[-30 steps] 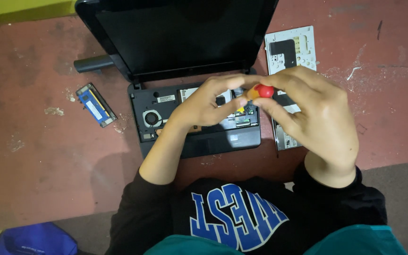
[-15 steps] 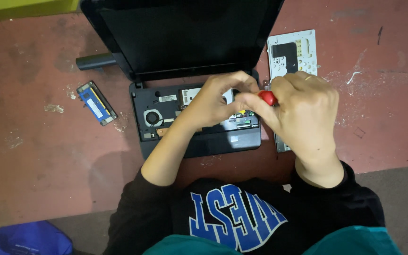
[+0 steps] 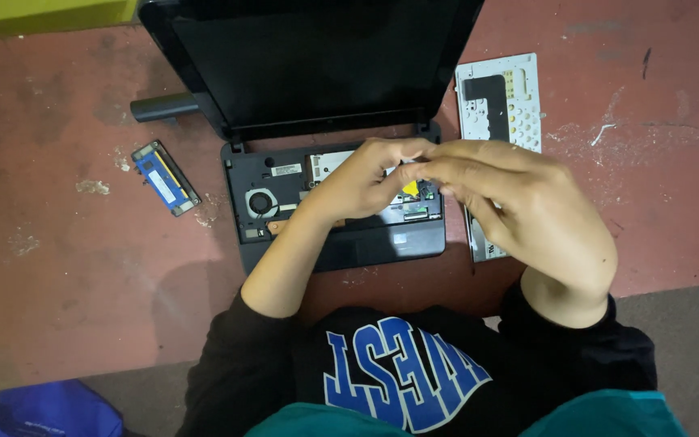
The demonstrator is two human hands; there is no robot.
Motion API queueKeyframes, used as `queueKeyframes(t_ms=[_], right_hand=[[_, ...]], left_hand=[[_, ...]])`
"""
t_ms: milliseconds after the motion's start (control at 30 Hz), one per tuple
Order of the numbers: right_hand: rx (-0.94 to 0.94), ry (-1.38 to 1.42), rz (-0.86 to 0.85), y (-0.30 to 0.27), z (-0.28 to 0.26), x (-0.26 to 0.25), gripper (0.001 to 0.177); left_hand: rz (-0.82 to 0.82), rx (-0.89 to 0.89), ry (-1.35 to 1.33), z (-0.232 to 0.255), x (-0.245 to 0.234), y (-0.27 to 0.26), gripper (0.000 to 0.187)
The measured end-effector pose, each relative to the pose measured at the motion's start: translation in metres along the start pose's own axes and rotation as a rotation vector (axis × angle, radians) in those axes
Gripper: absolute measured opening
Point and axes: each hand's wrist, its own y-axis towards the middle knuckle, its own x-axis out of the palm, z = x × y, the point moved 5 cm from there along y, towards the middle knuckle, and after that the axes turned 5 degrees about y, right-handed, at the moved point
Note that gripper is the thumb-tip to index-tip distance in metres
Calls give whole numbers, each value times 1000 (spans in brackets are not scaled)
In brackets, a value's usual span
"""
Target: Repairing a laptop by manipulating internal components and using a screwdriver.
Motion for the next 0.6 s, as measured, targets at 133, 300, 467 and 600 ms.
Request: queueKeyframes(t_ms=[133,300,467,600], right_hand=[[20,-109,76,3,-11,5,20],[147,-386,162,0,-13,13,20],[234,-557,197,-6,-5,28,29],[337,-884,341,-19,17,41,49]], left_hand=[[23,-5,-43,-10,3,-4,42],[8,-24,-83,1,-1,-3,28],[-12,-41,-38,3,-2,0,38],[109,-61,-63,-1,4,5,29]])
